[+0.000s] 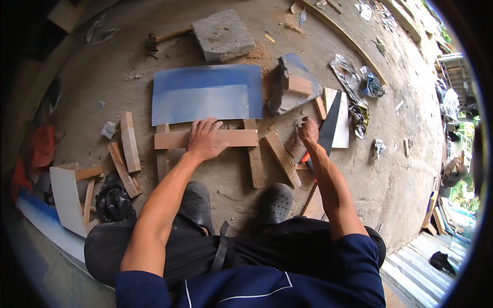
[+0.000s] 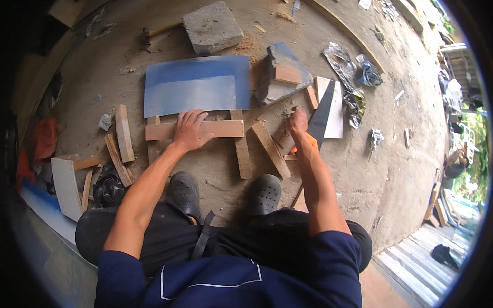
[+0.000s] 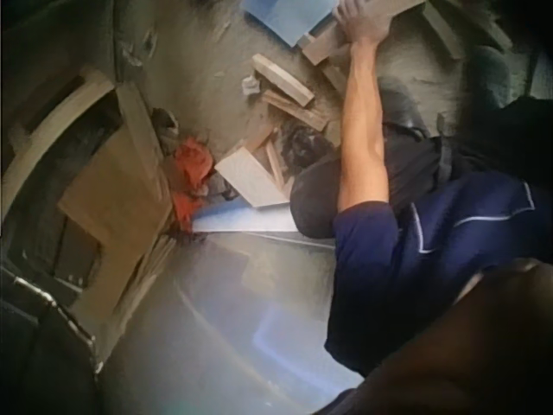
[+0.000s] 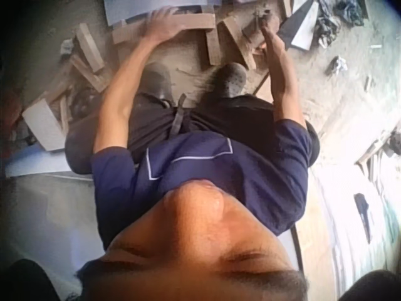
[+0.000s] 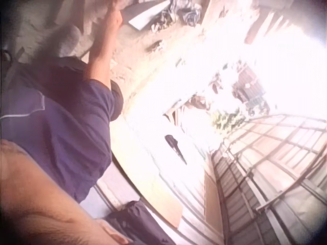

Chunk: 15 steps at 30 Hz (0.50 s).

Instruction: The person sits on the floor and assembles a small wooden frame by positioning planks and hammering nails into place. They repeatedly adjust the pieces and use a hammer to secure the joints.

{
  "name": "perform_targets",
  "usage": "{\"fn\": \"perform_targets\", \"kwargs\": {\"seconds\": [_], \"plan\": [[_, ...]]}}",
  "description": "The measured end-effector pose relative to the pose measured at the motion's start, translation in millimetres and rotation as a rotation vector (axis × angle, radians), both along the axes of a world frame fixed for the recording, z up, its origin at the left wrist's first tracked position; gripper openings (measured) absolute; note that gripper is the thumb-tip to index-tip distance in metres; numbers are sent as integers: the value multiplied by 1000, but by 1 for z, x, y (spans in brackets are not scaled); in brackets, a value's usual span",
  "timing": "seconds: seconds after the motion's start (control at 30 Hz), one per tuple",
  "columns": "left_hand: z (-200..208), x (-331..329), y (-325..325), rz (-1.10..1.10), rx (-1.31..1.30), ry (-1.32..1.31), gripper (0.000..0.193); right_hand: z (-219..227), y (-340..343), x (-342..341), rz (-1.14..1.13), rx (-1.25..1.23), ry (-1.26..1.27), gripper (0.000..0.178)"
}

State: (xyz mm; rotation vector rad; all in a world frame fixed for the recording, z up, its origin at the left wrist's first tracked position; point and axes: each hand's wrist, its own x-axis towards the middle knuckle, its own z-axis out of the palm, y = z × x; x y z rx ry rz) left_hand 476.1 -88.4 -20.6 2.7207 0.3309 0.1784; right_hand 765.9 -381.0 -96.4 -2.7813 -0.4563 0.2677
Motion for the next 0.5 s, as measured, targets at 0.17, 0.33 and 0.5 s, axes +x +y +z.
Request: {"fn": "perform_targets", "kwargs": {"seconds": [0.17,0.33,0.5], "plan": [[-3,-60,59,378,112,-107,66,39,33,-44,192,188,-87,18],[5,-138,97,497,29,60,87,73,71,-68,350,316,169,21],[0,-140,78,637,-131,207,104,16,51,-102,851,-182,-137,31]]}}
